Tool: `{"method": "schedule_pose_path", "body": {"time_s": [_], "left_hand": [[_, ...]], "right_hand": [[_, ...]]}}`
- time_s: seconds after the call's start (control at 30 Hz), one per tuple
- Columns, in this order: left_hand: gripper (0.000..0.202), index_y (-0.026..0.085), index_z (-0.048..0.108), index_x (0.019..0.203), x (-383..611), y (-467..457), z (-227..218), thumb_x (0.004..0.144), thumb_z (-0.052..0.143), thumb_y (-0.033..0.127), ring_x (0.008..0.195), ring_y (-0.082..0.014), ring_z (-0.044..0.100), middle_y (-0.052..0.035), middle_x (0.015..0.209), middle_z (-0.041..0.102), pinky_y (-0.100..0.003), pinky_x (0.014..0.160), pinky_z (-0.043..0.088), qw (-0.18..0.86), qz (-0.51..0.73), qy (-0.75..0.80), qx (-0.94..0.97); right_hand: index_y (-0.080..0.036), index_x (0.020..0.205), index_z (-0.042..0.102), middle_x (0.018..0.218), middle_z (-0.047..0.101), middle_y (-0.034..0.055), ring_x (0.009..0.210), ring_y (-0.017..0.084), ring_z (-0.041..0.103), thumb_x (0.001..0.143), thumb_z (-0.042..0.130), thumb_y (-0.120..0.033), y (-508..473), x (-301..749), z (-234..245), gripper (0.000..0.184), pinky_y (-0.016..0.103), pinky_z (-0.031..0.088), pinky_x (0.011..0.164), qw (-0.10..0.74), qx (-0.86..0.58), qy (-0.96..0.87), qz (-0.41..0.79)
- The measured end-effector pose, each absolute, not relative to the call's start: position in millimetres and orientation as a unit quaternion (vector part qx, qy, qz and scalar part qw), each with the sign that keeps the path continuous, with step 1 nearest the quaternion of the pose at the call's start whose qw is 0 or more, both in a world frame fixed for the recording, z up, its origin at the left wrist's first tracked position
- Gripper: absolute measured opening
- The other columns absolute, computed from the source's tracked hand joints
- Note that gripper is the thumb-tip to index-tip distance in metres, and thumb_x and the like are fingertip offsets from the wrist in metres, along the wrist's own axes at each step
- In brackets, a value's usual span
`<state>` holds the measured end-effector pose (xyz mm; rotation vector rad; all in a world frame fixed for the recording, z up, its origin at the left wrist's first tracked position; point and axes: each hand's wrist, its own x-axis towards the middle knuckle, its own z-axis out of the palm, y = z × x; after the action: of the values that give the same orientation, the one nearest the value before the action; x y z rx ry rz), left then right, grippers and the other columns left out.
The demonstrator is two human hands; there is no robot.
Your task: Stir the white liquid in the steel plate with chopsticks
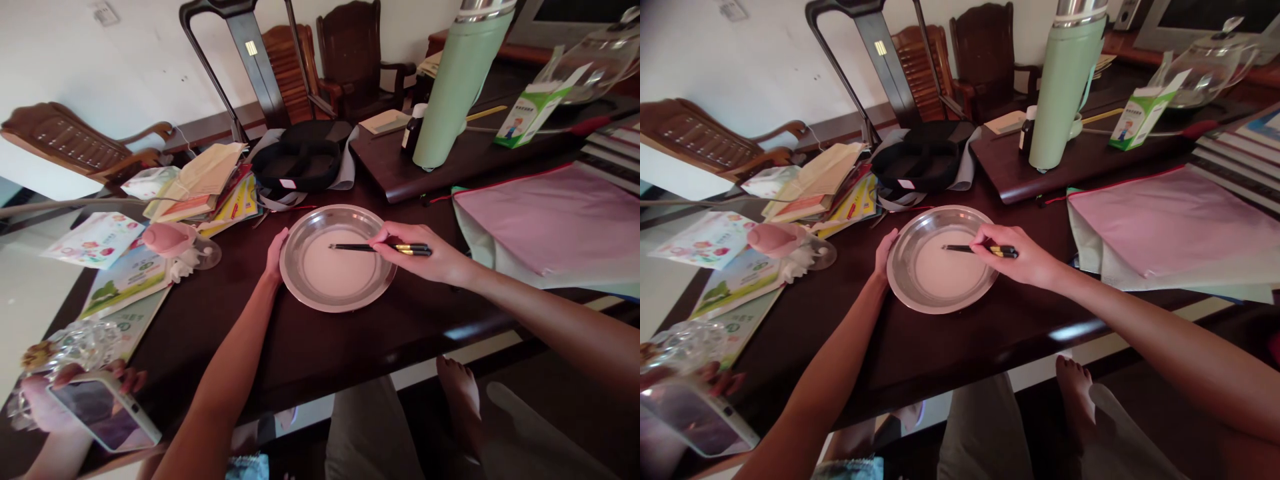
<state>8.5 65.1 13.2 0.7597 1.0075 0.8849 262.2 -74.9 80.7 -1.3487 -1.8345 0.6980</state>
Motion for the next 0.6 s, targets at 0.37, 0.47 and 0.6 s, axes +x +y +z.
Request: {"method": "schedule_pose_path", "body": {"time_s": [0.37, 0.47, 0.6], "left_hand": [[0.031, 0.017, 0.066, 0.069, 9, 64, 13, 0.086, 0.052, 0.038, 0.067, -0.0223, 0.07, -0.0029, 0.06, 0.068, -0.034, 0.068, 0.057, 0.711, 0.405, 0.458, 0.348], [0.031, 0.017, 0.066, 0.067, 8, 65, 13, 0.086, 0.053, 0.038, 0.063, -0.0213, 0.069, -0.0025, 0.06, 0.067, -0.034, 0.067, 0.057, 0.708, 0.406, 0.461, 0.348], [0.032, 0.017, 0.066, 0.066, 8, 65, 13, 0.088, 0.05, 0.037, 0.059, -0.0191, 0.068, -0.0022, 0.059, 0.067, -0.032, 0.066, 0.057, 0.708, 0.404, 0.464, 0.346]], "right_hand": [[-0.021, 0.081, 0.065, 0.073, 0.065, 0.0006, 0.064, 0.014, 0.054, 0.087, 0.058, -0.043, -104, 294, 124, 0.023, 0.03, 0.037, 0.058, 0.275, -0.578, -0.684, 0.348], [-0.021, 0.084, 0.065, 0.076, 0.066, 0.001, 0.068, 0.014, 0.056, 0.088, 0.057, -0.042, -106, 283, 119, 0.023, 0.029, 0.04, 0.061, 0.285, -0.548, -0.692, 0.375], [-0.021, 0.09, 0.065, 0.084, 0.069, 0.0022, 0.077, 0.016, 0.061, 0.09, 0.054, -0.04, -97, 263, 99, 0.022, 0.029, 0.044, 0.069, 0.326, -0.517, -0.706, 0.357]]}}
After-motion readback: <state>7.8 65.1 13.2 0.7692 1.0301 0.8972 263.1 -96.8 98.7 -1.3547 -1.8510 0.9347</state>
